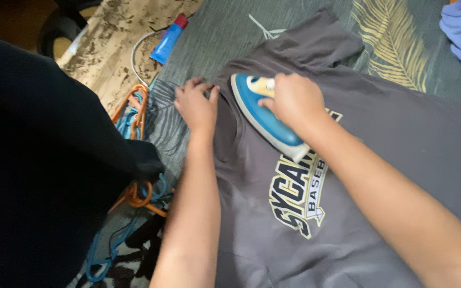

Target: The person irons a gray t-shirt on a bed, smoothing the fabric and using an iron to remove wrinkles. They flip the shirt to iron the other side and continue smoothing the surface.

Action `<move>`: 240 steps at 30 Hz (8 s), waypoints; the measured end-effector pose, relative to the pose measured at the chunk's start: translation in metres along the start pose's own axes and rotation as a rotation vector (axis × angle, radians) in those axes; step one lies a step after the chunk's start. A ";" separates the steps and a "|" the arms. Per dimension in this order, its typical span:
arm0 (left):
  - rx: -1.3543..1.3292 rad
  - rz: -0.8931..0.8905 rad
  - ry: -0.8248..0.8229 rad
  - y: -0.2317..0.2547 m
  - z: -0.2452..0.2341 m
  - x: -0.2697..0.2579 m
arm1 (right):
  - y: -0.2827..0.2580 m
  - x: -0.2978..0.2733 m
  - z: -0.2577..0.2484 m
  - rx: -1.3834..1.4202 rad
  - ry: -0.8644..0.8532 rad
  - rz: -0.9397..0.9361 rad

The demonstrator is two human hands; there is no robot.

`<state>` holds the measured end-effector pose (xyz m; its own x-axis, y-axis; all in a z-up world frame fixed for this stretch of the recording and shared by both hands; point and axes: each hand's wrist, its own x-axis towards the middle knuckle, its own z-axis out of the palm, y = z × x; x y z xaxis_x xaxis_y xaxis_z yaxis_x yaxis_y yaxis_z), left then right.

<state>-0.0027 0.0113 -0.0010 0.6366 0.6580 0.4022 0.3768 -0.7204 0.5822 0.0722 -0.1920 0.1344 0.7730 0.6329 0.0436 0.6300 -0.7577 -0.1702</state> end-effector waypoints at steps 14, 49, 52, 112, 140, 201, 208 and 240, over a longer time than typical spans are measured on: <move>0.086 0.033 0.042 0.002 0.013 0.003 | -0.001 -0.087 -0.021 -0.077 -0.178 0.088; 0.128 0.068 -0.779 0.006 -0.094 -0.086 | 0.002 -0.127 -0.019 0.012 -0.127 -0.106; 0.123 0.049 -0.709 0.002 -0.097 -0.088 | -0.011 -0.116 -0.014 0.016 -0.108 -0.067; 0.195 -0.117 -0.808 -0.023 -0.107 -0.088 | -0.043 -0.108 0.008 0.073 -0.022 -0.119; 0.491 0.415 -0.672 0.077 -0.017 -0.036 | 0.060 -0.148 -0.027 -0.060 -0.055 0.066; 0.059 0.514 -0.448 0.111 0.059 -0.048 | 0.251 -0.069 -0.024 -0.256 -0.022 0.107; 0.098 0.548 -0.441 0.113 0.060 -0.046 | 0.316 -0.132 -0.043 -0.282 -0.135 0.233; 0.113 0.556 -0.462 0.113 0.056 -0.047 | 0.474 -0.237 -0.023 -0.287 -0.096 0.774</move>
<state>0.0478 -0.1128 0.0060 0.9636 0.0471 0.2631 -0.0331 -0.9557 0.2924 0.1894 -0.7049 0.0655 0.9942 -0.0831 -0.0688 -0.0729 -0.9874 0.1403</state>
